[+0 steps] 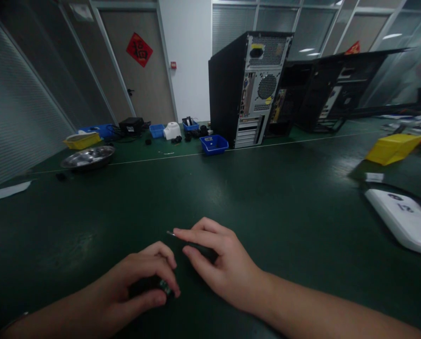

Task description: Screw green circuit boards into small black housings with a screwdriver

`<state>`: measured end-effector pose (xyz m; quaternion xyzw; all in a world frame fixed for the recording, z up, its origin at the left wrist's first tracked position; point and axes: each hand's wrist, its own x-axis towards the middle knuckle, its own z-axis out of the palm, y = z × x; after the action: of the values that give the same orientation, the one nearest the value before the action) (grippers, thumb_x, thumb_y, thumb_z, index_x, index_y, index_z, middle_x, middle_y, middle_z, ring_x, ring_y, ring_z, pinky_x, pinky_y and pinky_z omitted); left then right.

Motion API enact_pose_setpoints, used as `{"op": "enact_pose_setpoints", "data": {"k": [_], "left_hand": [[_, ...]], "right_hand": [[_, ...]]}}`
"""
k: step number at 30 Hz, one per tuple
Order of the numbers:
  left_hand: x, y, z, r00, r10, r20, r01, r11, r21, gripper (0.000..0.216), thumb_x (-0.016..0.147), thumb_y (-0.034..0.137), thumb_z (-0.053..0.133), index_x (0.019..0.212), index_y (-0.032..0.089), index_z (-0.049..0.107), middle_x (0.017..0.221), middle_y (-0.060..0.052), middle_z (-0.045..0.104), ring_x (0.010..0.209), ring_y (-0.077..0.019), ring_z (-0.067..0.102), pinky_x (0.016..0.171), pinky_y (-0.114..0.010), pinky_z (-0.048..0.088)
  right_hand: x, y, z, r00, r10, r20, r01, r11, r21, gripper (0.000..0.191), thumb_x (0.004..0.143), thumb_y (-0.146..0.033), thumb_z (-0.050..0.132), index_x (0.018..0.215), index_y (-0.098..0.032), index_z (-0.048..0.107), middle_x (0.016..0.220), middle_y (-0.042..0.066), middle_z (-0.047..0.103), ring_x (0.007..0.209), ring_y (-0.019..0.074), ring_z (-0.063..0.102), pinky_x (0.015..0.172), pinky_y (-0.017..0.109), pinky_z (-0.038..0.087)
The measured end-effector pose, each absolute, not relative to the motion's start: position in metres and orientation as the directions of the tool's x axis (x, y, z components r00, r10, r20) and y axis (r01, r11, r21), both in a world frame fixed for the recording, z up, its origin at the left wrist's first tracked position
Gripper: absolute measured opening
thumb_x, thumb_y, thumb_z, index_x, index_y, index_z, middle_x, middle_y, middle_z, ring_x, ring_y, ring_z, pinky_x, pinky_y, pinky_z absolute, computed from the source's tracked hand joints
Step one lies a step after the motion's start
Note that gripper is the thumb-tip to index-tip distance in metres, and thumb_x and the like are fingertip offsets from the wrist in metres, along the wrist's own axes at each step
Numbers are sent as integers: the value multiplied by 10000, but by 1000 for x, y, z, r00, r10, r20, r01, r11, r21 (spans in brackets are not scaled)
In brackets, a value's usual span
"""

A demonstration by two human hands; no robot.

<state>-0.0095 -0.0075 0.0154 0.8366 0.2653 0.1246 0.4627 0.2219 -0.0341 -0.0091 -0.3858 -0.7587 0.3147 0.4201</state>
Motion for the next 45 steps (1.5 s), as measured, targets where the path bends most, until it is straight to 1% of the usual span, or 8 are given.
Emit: {"op": "enact_pose_setpoints", "data": {"k": [7,12,16,21,29,36,41,45], "left_hand": [[-9,-5,9,843,533,69,243,-493,835,283,921,172,605,1190,256,621,1242,-53,618,1217,-212,502,1058,-359,380],[-10,-9,13,737,672,76,416,-539,732,168,903,313,615,1012,191,579,996,-60,604,934,-236,555,826,-366,461],[-4,-13,14,721,693,25,561,-604,566,449,755,540,729,927,161,561,876,-62,579,771,-244,521,681,-355,420],[5,-17,17,740,661,-125,636,-629,447,612,638,682,744,906,156,584,919,-96,605,794,-269,533,670,-346,396],[3,-19,20,710,683,-172,664,-568,485,139,829,213,605,960,168,586,988,-94,610,867,-268,528,762,-386,398],[7,-18,19,698,691,-189,676,-547,494,454,782,560,683,972,156,603,980,-108,610,855,-299,533,708,-379,377],[7,-20,14,690,707,-154,672,-546,500,184,841,323,647,928,171,590,943,-78,613,846,-273,540,715,-373,383],[6,-21,11,697,710,-102,629,-536,563,151,778,174,608,924,183,569,957,-71,594,858,-260,554,727,-377,421]], "right_hand": [[222,-34,-8,-369,844,390,306,506,-806,338,942,-146,569,1265,-204,646,982,64,635,869,166,616,762,294,501],[223,-34,-7,-389,842,374,318,503,-803,345,938,-144,567,1268,-226,625,1017,56,636,910,168,614,795,292,498],[224,-34,-6,-436,850,295,413,480,-774,396,883,-166,637,1274,-211,585,1020,49,623,901,177,604,784,293,487],[225,-35,-1,-586,803,111,563,502,-656,339,848,-244,685,1177,-203,615,972,37,620,830,186,603,716,289,464],[224,-37,3,-632,774,41,609,528,-591,192,888,-276,654,1055,-182,657,929,43,638,820,183,617,707,270,456],[223,-35,-2,-610,789,70,614,527,-588,169,847,-252,670,978,-155,626,902,41,630,789,177,609,662,257,442],[223,-34,-6,-638,764,97,577,557,-597,199,847,-274,671,1002,-165,611,923,37,626,797,171,609,671,256,438],[224,-34,-8,-628,768,128,551,555,-623,201,839,-279,685,994,-175,610,914,30,623,789,167,604,669,255,433]]}}
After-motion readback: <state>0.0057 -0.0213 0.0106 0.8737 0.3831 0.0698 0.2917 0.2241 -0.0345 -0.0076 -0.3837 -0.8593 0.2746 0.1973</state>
